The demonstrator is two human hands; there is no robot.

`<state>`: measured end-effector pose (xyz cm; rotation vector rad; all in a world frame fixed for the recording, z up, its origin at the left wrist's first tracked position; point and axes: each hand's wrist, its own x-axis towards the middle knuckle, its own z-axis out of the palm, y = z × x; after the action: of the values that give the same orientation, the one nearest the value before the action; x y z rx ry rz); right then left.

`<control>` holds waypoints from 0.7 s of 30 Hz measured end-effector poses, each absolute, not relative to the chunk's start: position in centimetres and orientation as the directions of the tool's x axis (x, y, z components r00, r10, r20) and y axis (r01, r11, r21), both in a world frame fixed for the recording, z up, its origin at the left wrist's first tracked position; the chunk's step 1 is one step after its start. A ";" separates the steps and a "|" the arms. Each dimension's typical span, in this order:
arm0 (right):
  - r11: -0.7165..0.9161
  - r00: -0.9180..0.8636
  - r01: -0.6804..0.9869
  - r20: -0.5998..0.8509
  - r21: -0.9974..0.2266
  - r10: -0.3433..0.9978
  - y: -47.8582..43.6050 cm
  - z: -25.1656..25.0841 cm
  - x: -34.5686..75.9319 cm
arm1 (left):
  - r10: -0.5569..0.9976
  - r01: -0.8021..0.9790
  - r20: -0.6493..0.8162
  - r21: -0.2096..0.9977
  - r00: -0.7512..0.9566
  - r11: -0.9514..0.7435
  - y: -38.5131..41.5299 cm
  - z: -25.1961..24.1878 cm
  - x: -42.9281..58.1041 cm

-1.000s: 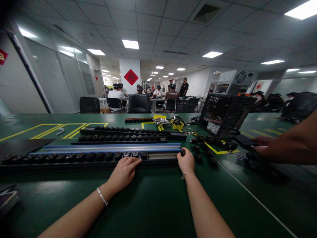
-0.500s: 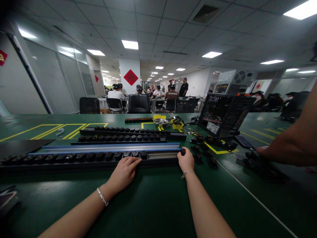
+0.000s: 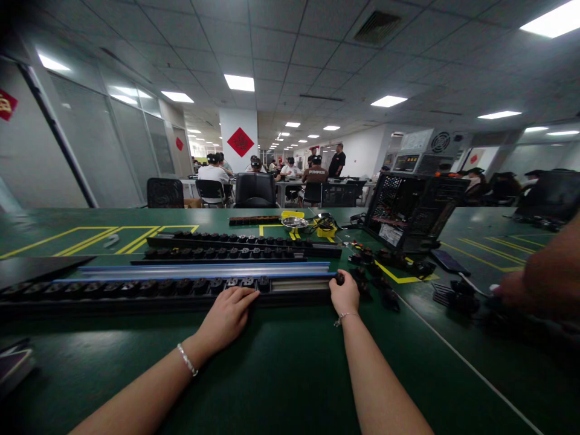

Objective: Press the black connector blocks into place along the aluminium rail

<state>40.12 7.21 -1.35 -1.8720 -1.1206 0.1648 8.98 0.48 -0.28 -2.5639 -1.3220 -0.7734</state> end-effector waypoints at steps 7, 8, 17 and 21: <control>-0.186 0.612 0.622 0.325 -0.761 0.721 7.2 -1.3 40.8 | 0.715 0.799 0.513 0.089 0.475 -0.595 0.6 -0.4 9.0; -0.191 0.616 0.620 0.322 -0.761 0.719 7.2 -1.2 40.9 | 0.716 0.799 0.511 0.088 0.476 -0.594 0.6 -0.5 9.0; -0.258 0.701 0.539 0.257 -0.802 0.666 7.2 -1.8 44.0 | 0.704 0.797 0.521 0.072 0.483 -0.600 0.5 -0.4 9.0; -0.280 0.706 0.553 0.264 -0.785 0.657 7.0 -2.1 45.2 | 0.699 0.796 0.527 0.068 0.483 -0.602 0.6 -0.5 8.9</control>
<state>45.24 6.96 -2.07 -1.9598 -0.9311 0.1366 8.93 0.56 -0.45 -2.5412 -1.2952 -0.7730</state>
